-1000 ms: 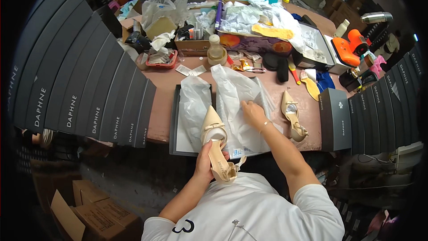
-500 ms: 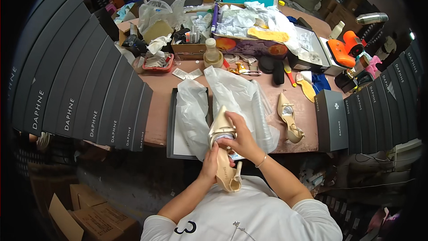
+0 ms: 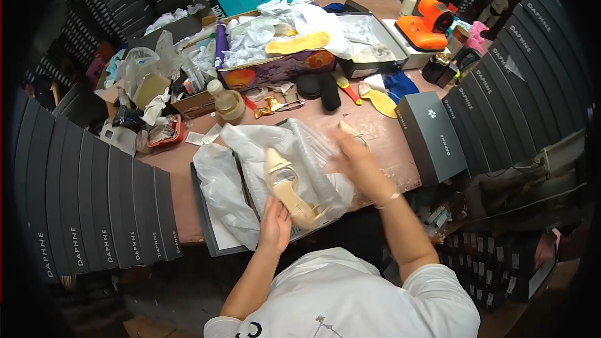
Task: Packing high-heeled shoes into boxes with tissue paper.
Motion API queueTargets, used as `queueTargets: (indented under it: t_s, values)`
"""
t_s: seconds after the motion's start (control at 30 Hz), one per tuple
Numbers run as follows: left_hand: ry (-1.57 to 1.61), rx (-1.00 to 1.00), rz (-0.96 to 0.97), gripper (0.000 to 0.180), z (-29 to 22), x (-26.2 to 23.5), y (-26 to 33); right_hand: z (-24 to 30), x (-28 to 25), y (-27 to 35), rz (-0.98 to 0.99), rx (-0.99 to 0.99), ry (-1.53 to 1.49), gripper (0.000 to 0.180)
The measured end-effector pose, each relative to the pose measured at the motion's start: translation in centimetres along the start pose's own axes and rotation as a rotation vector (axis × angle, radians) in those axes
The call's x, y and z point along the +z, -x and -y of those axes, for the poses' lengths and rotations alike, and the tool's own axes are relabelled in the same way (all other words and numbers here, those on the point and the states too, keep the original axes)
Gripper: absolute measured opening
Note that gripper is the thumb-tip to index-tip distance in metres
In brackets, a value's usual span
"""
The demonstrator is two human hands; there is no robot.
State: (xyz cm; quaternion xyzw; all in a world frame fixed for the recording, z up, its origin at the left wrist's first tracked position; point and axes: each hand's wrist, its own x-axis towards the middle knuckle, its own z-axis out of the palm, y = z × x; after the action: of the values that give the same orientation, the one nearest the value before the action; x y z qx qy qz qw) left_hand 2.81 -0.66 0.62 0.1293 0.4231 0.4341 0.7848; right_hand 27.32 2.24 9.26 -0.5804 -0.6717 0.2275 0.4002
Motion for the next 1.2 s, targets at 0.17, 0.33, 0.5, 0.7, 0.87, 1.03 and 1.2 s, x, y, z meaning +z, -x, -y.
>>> queueTargets:
  t_s: [0.17, 0.33, 0.5, 0.7, 0.87, 1.03, 1.2]
  values:
    - [-1.362, 0.657, 0.313, 0.049, -3.0, -0.7, 2.8, -10.9, -10.5, 5.6, 0.061, 0.330, 0.695, 0.064]
    - [-2.123, 0.890, 0.667, 0.039, -2.8, 1.5, -3.5, -18.0, -5.1, 5.1, 0.413, 0.023, 0.650, 0.066]
    - [-2.162, 0.737, 0.773, 0.031, -3.5, 2.1, -5.8, -20.2, -2.5, 5.7, 0.283, 0.026, 0.188, 0.045]
    - [-1.387, 0.845, 0.387, 0.016, -12.4, 8.4, 1.2, -4.4, -9.1, 3.8, -0.004, -0.057, 0.061, 0.027]
    - [-0.500, 0.006, 0.506, 0.022, -10.7, 9.0, 4.0, 3.9, -5.1, 2.7, 0.328, 0.130, -0.527, 0.036]
    - [-0.243, -0.039, 0.509, 0.020, -6.6, 4.4, 4.4, 3.7, 1.1, 5.2, 0.537, 0.299, -0.895, 0.045]
    - [-0.286, -0.001, 0.426, 0.027, -6.1, 2.7, 5.1, 2.9, 3.5, 6.1, 0.530, 0.402, -0.994, 0.050]
